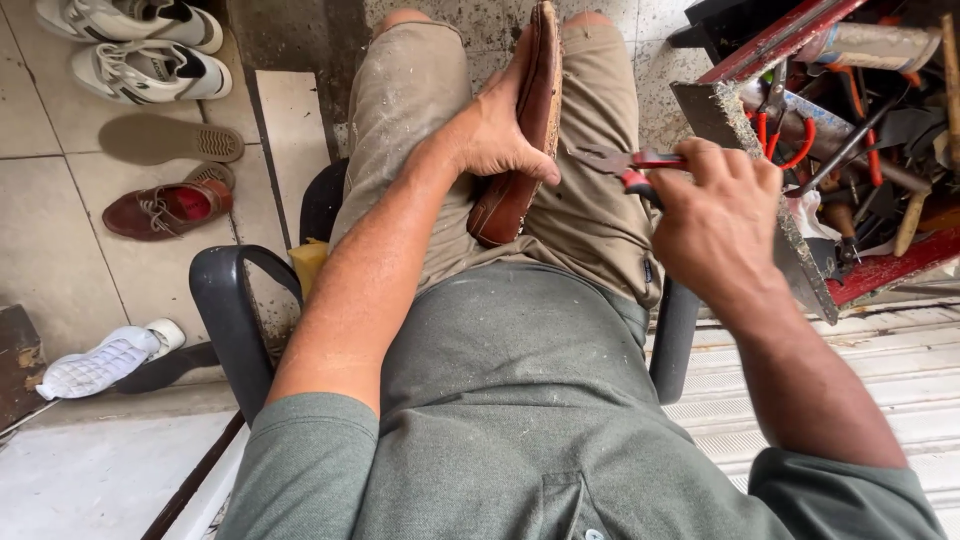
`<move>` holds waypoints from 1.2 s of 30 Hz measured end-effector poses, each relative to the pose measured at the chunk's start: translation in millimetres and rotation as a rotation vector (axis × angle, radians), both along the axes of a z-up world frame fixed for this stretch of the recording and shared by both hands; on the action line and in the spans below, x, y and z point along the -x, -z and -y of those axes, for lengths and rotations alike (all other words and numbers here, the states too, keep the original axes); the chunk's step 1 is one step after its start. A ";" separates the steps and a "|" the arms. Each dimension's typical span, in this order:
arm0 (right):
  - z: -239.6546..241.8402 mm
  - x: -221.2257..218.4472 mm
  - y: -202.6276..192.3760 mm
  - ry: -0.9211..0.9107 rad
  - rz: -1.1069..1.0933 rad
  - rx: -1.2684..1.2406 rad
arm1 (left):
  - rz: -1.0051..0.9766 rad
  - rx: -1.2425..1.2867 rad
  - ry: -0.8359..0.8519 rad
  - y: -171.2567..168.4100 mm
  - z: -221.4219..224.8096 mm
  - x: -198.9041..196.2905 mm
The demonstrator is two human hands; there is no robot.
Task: Removing the sole of a leather shoe by pulling out fasteners with pliers and prying the layers apart.
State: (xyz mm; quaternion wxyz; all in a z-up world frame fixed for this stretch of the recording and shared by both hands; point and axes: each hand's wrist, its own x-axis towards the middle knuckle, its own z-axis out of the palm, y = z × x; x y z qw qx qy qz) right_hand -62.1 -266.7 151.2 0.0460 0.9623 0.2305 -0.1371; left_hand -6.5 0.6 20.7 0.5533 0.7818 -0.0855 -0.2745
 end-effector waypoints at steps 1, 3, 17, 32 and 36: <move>-5.7 2.0 2.9 -0.033 0.064 -0.023 | -0.005 -0.015 0.002 3.2 1.9 -0.3; -14.0 5.0 8.5 -0.071 0.123 -0.048 | -0.015 -0.032 -0.002 6.1 2.6 1.3; -28.1 3.1 14.3 -0.131 0.342 0.108 | -0.097 -0.192 -0.050 -6.5 0.6 6.4; 19.3 14.6 51.9 -0.040 0.167 -0.025 | -0.055 -0.108 0.019 10.5 3.6 6.4; 24.9 19.5 54.7 -0.023 0.142 -0.025 | -0.112 -0.176 0.058 -2.7 5.2 5.5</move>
